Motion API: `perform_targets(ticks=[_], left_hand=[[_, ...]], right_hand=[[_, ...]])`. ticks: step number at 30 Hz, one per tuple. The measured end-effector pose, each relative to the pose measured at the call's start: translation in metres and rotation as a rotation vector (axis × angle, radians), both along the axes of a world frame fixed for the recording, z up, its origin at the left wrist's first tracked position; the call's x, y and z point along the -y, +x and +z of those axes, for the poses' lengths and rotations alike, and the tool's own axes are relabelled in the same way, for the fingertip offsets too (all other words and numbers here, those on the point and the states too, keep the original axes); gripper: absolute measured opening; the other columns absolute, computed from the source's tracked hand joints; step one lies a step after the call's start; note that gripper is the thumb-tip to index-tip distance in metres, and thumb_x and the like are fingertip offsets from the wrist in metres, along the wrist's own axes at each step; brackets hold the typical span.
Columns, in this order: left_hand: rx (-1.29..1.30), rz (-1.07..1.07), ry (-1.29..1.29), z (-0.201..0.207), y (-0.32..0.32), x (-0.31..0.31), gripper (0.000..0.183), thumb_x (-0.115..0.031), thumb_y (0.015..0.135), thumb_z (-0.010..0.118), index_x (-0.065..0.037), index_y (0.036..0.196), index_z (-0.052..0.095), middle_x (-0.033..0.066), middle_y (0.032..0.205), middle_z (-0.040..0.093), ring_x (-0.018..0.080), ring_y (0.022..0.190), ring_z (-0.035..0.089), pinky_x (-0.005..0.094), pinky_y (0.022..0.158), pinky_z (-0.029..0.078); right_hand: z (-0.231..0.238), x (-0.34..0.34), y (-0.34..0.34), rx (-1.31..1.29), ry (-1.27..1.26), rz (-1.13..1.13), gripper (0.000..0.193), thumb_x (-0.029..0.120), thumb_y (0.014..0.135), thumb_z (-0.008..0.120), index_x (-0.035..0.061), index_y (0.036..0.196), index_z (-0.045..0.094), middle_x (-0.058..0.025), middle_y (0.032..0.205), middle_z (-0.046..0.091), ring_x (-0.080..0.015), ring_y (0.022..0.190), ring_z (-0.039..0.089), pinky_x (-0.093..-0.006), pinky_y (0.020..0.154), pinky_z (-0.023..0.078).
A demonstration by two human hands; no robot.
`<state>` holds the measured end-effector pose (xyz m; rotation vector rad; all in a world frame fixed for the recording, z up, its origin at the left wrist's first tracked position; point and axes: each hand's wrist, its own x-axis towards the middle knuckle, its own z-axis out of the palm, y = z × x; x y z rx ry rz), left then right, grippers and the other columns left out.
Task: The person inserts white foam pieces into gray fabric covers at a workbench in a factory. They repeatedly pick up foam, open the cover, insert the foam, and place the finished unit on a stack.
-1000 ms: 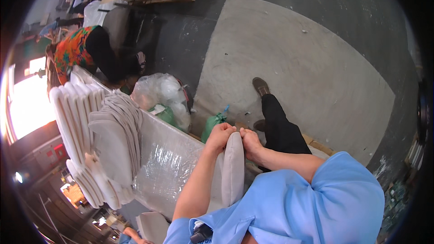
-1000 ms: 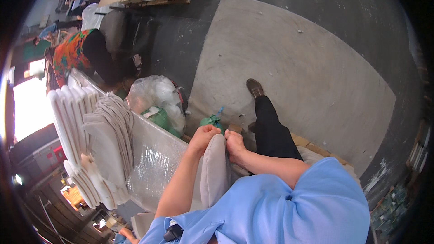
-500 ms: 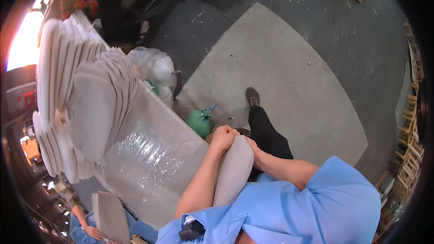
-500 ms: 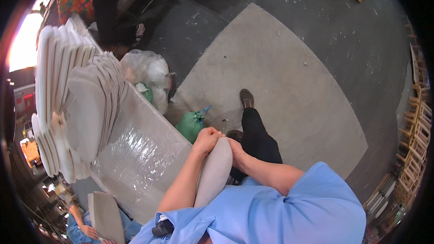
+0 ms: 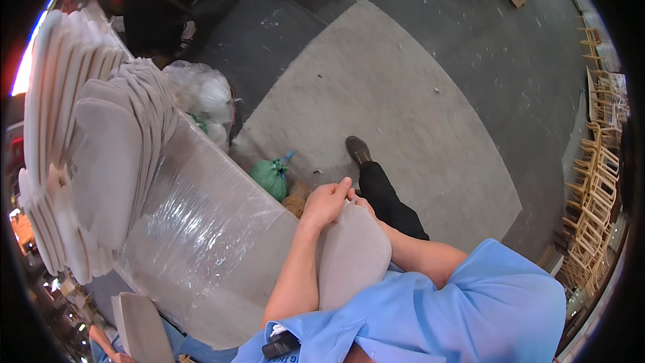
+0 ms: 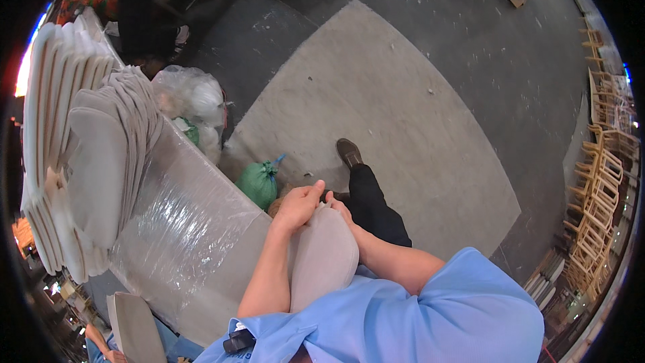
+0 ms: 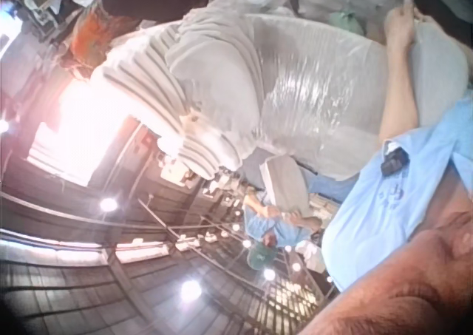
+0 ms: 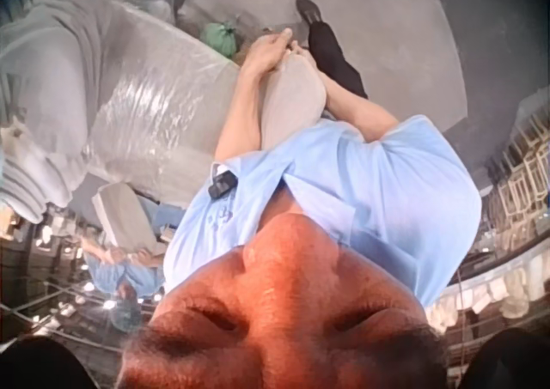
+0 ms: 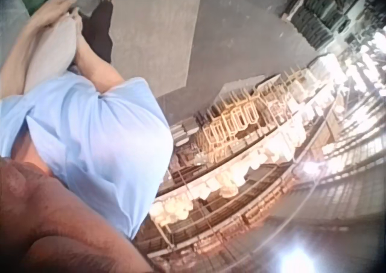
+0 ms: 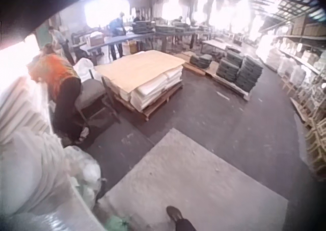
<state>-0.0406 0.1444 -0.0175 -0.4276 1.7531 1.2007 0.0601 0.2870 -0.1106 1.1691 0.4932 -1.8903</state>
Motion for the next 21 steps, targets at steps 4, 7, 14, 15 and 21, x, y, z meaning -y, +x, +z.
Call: perform_targets(ticks=[4, 7, 14, 15, 21], left_hand=[[0.05, -0.29, -0.069, 0.005, -0.015, -0.009, 0.06, -0.059, 0.1, 0.061, -0.002, 0.086, 0.071, 0.0085, 0.078, 0.067, 0.0207, 0.07, 0.063, 0.0387, 0.066, 0.05], [0.06, -0.497, -0.023, 0.001, -0.024, -0.01, 0.057, -0.058, 0.095, 0.065, -0.001, 0.088, 0.075, 0.0157, 0.087, 0.075, 0.0279, 0.08, 0.071, 0.0426, 0.075, 0.055], [0.089, -0.549, 0.192, -0.025, -0.025, -0.007, 0.041, -0.041, 0.096, 0.064, -0.002, 0.096, 0.079, 0.0175, 0.094, 0.077, 0.0296, 0.086, 0.073, 0.0442, 0.078, 0.056], [0.077, -0.54, 0.208, -0.029, -0.022, -0.006, 0.039, -0.039, 0.096, 0.064, -0.002, 0.098, 0.079, 0.0178, 0.095, 0.077, 0.0295, 0.087, 0.073, 0.0443, 0.079, 0.056], [-0.053, -0.224, -0.019, -0.018, 0.011, -0.004, 0.035, -0.033, 0.099, 0.062, -0.001, 0.091, 0.073, 0.0164, 0.083, 0.072, 0.0305, 0.079, 0.068, 0.0447, 0.077, 0.053]], right_hand=[[0.025, 0.004, -0.011, -0.039, 0.145, 0.061, 0.043, 0.048, 0.11, 0.048, 0.0136, 0.1, 0.071, -0.0094, 0.092, 0.075, -0.0258, 0.08, 0.072, -0.041, 0.076, 0.06], [0.072, 0.006, -0.035, -0.041, 0.108, 0.045, 0.039, 0.044, 0.11, 0.05, 0.0139, 0.098, 0.071, -0.0089, 0.09, 0.074, -0.0251, 0.08, 0.072, -0.0403, 0.075, 0.059], [0.045, 0.006, -0.019, -0.032, 0.074, 0.118, 0.035, 0.04, 0.109, 0.052, 0.0136, 0.095, 0.069, -0.0073, 0.088, 0.072, -0.0232, 0.078, 0.07, -0.0394, 0.073, 0.058], [0.035, 0.005, -0.013, -0.028, 0.084, 0.12, 0.034, 0.039, 0.109, 0.052, 0.0135, 0.094, 0.069, -0.0071, 0.088, 0.071, -0.0229, 0.078, 0.069, -0.0392, 0.073, 0.058], [-0.019, 0.011, 0.003, -0.03, 0.175, 0.158, 0.032, 0.036, 0.109, 0.054, 0.0132, 0.092, 0.068, -0.0057, 0.086, 0.07, -0.0213, 0.076, 0.067, -0.0384, 0.071, 0.056]])
